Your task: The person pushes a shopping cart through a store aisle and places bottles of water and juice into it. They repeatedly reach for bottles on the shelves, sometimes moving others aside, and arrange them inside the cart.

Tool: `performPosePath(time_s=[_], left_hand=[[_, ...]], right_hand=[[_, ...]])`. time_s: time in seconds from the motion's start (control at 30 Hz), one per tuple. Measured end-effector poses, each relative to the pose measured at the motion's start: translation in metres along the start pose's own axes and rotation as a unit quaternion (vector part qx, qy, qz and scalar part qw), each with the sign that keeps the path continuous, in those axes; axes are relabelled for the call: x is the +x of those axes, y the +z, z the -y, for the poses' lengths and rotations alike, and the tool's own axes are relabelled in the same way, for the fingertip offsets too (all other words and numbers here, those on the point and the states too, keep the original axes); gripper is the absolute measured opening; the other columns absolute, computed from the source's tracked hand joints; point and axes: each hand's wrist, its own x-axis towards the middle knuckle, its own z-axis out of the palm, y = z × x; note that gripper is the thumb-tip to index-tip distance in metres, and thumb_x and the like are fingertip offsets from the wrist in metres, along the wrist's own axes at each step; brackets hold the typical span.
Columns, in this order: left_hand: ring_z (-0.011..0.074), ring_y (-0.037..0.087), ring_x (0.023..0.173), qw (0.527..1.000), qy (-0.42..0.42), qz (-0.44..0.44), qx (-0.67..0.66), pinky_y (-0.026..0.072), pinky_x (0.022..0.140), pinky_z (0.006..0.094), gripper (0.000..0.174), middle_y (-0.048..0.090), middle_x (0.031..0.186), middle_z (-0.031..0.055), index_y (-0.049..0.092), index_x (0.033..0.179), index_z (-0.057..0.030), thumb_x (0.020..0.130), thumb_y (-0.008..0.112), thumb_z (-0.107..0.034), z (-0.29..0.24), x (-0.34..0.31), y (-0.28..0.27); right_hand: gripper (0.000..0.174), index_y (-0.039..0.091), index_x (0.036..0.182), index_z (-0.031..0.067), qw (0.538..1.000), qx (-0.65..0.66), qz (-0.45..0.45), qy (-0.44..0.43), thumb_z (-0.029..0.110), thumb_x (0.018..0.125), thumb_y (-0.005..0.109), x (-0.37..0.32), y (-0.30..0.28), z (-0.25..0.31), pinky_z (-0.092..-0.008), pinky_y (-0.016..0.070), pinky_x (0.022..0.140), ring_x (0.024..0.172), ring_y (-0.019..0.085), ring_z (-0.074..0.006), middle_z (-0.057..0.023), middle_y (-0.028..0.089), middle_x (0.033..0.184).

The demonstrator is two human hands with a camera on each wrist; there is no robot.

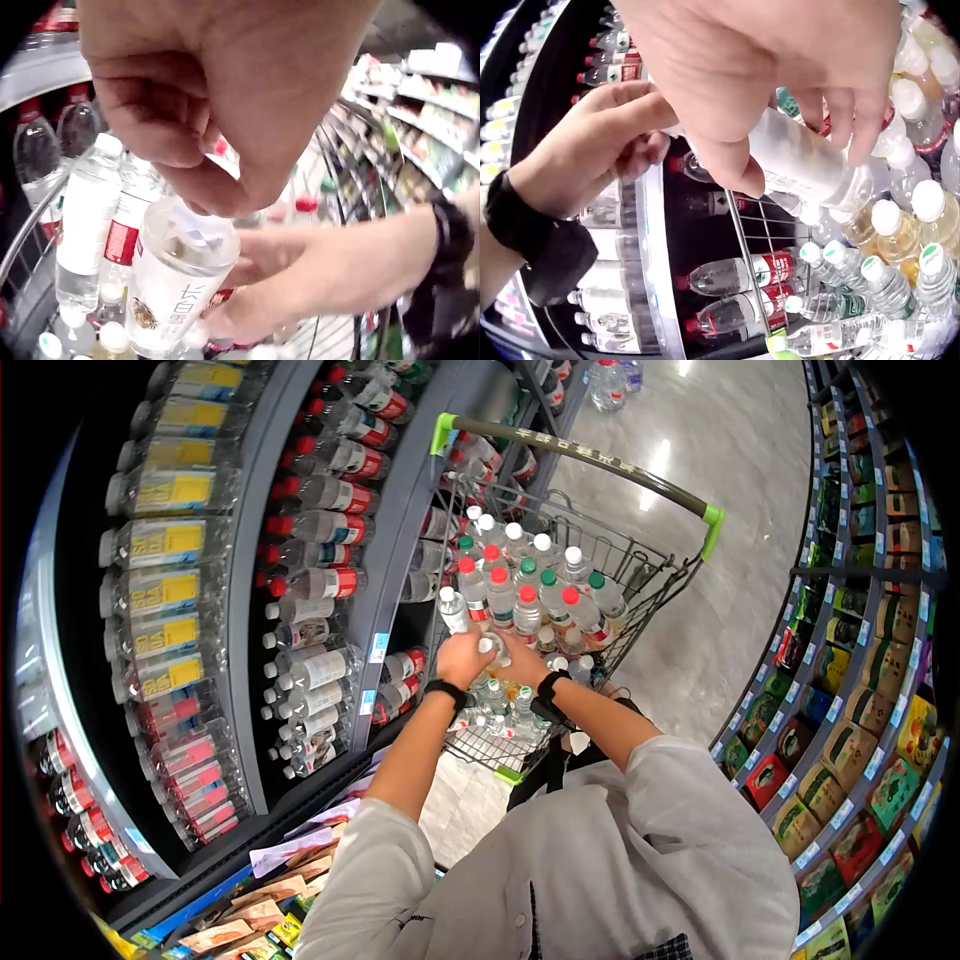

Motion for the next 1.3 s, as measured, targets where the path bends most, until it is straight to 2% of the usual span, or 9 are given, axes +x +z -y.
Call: performPosePath(time_s=[0.17,0.3,0.4,0.53,0.63,0.73,0.83,1.0,1.3], left_hand=[[0.0081,0.055,0.045,0.947,-0.138,-0.175,-0.231,0.0413,0.043,0.0257,0.034,0.059,0.053,0.004,0.055,0.069,-0.002,0.079,0.076,-0.027,0.037,-0.067,-0.026],[0.0092,0.055,0.045,0.909,-0.222,-0.206,-0.287,0.0403,0.043,0.026,0.034,0.06,0.053,0.0046,0.055,0.07,-0.0017,0.083,0.072,-0.028,0.04,-0.112,-0.067],[0.0135,0.062,0.056,0.863,-0.309,-0.221,-0.334,0.0468,0.056,0.0296,0.038,0.063,0.059,0.0089,0.058,0.071,-0.0012,0.083,0.071,-0.035,0.063,-0.132,-0.061],[0.008,0.059,0.073,0.706,-0.257,-0.145,-0.644,0.0461,0.06,0.0242,0.036,0.065,0.084,0.0029,0.058,0.107,-0.0007,0.089,0.067,-0.031,0.062,-0.159,-0.035],[0.013,0.063,0.087,0.703,-0.176,-0.211,-0.656,0.0523,0.065,0.0244,0.056,0.063,0.106,0.0074,0.039,0.132,-0.0019,0.089,0.068,-0.022,0.046,-0.174,-0.007],[0.0176,0.067,0.085,0.829,-0.237,-0.232,-0.45,0.053,0.069,0.0312,0.063,0.067,0.094,0.0105,0.046,0.129,-0.0043,0.08,0.076,-0.03,0.031,-0.19,-0.046],[0.0401,0.063,0.095,0.825,-0.184,-0.374,-0.381,0.0508,0.074,0.0437,0.068,0.067,0.1,0.0201,0.047,0.131,-0.0107,0.073,0.076,-0.03,0.042,-0.185,-0.059],[0.0382,0.058,0.109,0.734,-0.16,-0.539,-0.381,0.0486,0.087,0.0419,0.063,0.057,0.123,0.0234,0.039,0.138,-0.0058,0.084,0.065,-0.027,0.071,-0.172,-0.121],[0.0409,0.038,0.131,0.742,-0.131,-0.538,-0.377,0.0355,0.106,0.0396,0.077,0.036,0.142,0.0295,0.025,0.143,0.0076,0.082,0.061,-0.023,0.11,-0.145,-0.117]], right_hand=[[0.066,0.048,0.121,0.0065,0.963,-0.268,0.002,-0.04,0.021,0.064,0.076,0.001,-0.007,0.057,-0.0441,0.047,0.088,0.106,0.057,-0.0352,-0.0164,0.058,0.113],[0.062,0.057,0.11,0.0052,0.963,-0.202,0.157,-0.088,0.032,0.06,0.08,0.006,-0.012,0.105,-0.0408,0.0505,0.079,0.092,0.064,-0.0352,-0.02,0.064,0.094],[0.057,0.055,0.12,0.0016,0.928,-0.054,0.367,0.006,0.029,0.076,0.078,0.005,0.006,0.105,-0.0312,0.0488,0.084,0.095,0.062,-0.0161,-0.0074,0.065,0.104],[0.046,0.058,0.115,0.0004,0.878,0.088,0.443,0.158,0.028,0.082,0.074,-0.008,0.018,0.131,-0.0282,0.0482,0.08,0.09,0.06,-0.0123,-0.0044,0.065,0.098],[0.051,0.054,0.123,0.0019,0.876,0.061,0.463,0.126,0.028,0.083,0.073,-0.008,0.028,0.143,-0.028,0.0473,0.082,0.095,0.059,-0.0125,-0.0046,0.064,0.106],[0.063,0.053,0.122,0.0028,0.915,-0.131,0.373,-0.077,0.033,0.073,0.08,0.005,0.048,0.145,-0.03,0.0475,0.082,0.096,0.062,-0.0188,-0.0098,0.065,0.106],[0.062,0.056,0.118,0.0028,0.915,-0.229,0.328,-0.056,0.03,0.068,0.081,0.032,0.067,0.187,-0.0362,0.0478,0.084,0.098,0.064,-0.026,-0.0133,0.065,0.107],[0.053,0.059,0.111,0.0051,0.928,-0.256,0.167,-0.216,0.026,0.067,0.079,0.1,0.12,0.251,-0.0405,0.0517,0.077,0.092,0.065,-0.038,-0.0182,0.068,0.098],[0.056,0.062,0.102,-0.0018,0.916,-0.303,0.154,-0.213,0.023,0.057,0.084,0.197,0.168,0.242,-0.0388,0.0517,0.077,0.09,0.068,-0.0329,-0.0175,0.069,0.095]])
